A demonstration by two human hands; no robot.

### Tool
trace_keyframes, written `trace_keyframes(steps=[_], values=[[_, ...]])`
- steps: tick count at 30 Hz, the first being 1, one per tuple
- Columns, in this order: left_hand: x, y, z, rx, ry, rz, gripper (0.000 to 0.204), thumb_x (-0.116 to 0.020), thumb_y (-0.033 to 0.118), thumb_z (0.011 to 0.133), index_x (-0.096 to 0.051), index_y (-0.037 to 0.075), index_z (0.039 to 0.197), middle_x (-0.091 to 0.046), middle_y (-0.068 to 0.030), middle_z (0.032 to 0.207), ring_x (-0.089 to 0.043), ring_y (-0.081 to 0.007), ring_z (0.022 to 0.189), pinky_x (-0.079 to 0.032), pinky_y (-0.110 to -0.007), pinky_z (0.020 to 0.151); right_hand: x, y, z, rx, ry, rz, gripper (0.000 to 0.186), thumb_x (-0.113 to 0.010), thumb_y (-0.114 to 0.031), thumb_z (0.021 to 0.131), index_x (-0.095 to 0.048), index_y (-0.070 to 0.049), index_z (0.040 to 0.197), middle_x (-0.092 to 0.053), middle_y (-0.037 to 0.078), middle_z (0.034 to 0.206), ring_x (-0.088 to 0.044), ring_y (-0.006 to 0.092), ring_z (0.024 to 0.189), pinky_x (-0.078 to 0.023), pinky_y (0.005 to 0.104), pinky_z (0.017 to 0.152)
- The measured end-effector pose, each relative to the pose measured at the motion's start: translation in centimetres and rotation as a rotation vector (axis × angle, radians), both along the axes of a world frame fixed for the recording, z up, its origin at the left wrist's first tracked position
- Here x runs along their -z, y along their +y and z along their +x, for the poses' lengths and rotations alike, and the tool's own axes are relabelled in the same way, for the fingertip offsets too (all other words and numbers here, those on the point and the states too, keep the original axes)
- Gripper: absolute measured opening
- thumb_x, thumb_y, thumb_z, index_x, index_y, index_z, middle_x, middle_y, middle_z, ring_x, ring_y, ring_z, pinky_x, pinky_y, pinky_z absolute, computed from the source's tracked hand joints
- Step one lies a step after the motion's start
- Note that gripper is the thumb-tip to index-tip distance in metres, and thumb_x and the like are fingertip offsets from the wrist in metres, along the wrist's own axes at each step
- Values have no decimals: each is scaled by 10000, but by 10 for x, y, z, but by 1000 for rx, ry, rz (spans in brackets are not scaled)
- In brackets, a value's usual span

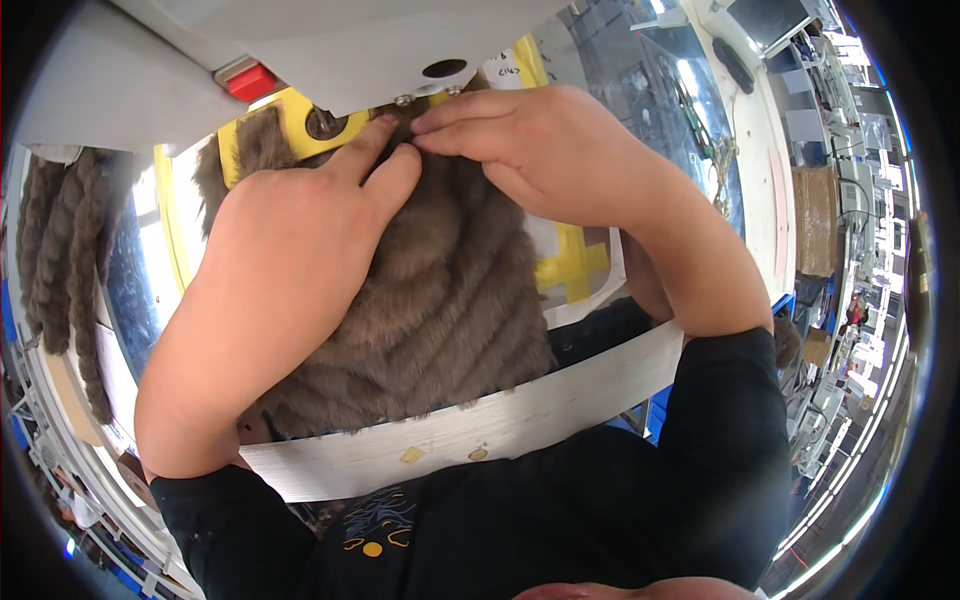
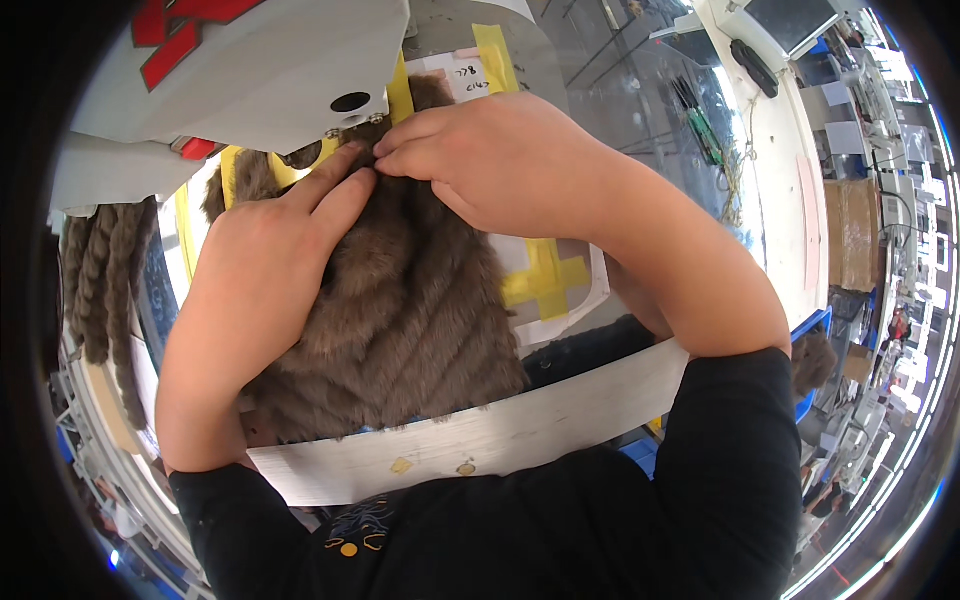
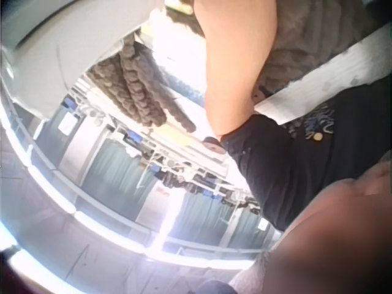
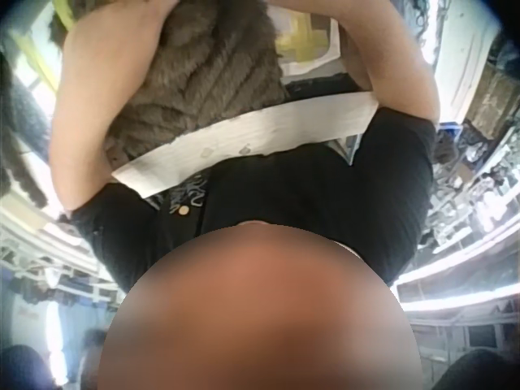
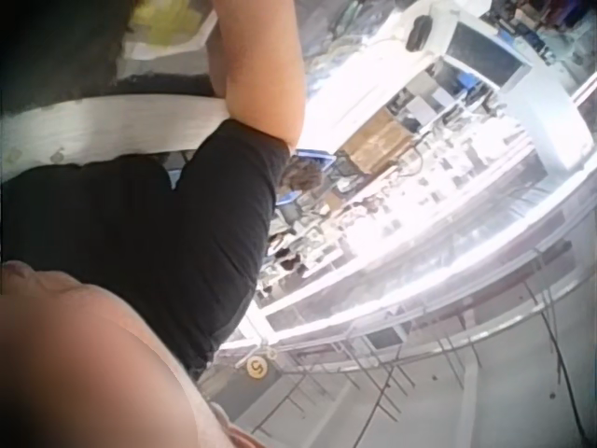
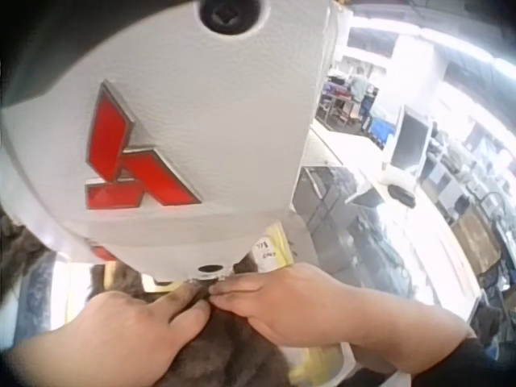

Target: Sewing pieces of textured brown fur or leather together using an industrial sewing machine.

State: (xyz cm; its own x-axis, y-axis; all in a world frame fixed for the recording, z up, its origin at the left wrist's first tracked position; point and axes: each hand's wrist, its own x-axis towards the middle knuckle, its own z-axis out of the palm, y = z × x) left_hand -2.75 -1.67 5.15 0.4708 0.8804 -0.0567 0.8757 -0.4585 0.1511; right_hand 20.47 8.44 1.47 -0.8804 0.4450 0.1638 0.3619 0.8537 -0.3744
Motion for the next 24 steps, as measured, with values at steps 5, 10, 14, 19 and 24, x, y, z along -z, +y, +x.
trace_keyframes(steps=[5, 10, 14, 19, 24], values=[[-3, -5, 4, 8, 21, -40, 512, -573, -36, 814, -587, 7, 1324, -600, -162, 1456, -701, -371, 874, -578, -435, 762, -2, -3, 1, -34, 7, -6, 328, -611, -56, 868, -772, -84, 1152, -737, 28, 1242, -703, 267, 1092, -575, 405, 910], [-7, -8, 7, 49, 56, -54, 521, -578, -36, 809, -593, 5, 1329, -603, -179, 1437, -697, -373, 854, -578, -435, 758, -5, -5, 3, -53, 10, -17, 301, -632, -61, 841, -776, -79, 1104, -744, 24, 1197, -708, 270, 1059, -579, 407, 880], [-9, -12, 12, 50, 100, -84, 529, -582, -37, 804, -593, 5, 1331, -603, -180, 1433, -692, -370, 836, -577, -437, 754, -6, -7, 4, -61, 20, -14, 264, -644, -69, 829, -783, -87, 1052, -750, 18, 1126, -714, 275, 1009, -587, 411, 842], [-3, -10, 15, 75, 65, -72, 574, -583, -44, 790, -581, 8, 1362, -588, -182, 1450, -684, -368, 827, -572, -439, 752, -9, -5, 8, -54, 12, -1, 226, -651, -79, 823, -782, -93, 1008, -743, 22, 1036, -715, 289, 955, -590, 412, 802], [-4, -8, 17, 75, 40, -101, 611, -596, -46, 768, -572, 11, 1375, -578, -182, 1465, -683, -366, 856, -566, -443, 766, -10, -5, 9, -43, -11, 11, 195, -646, -73, 815, -774, -89, 962, -741, 30, 988, -713, 303, 931, -588, 420, 797]])
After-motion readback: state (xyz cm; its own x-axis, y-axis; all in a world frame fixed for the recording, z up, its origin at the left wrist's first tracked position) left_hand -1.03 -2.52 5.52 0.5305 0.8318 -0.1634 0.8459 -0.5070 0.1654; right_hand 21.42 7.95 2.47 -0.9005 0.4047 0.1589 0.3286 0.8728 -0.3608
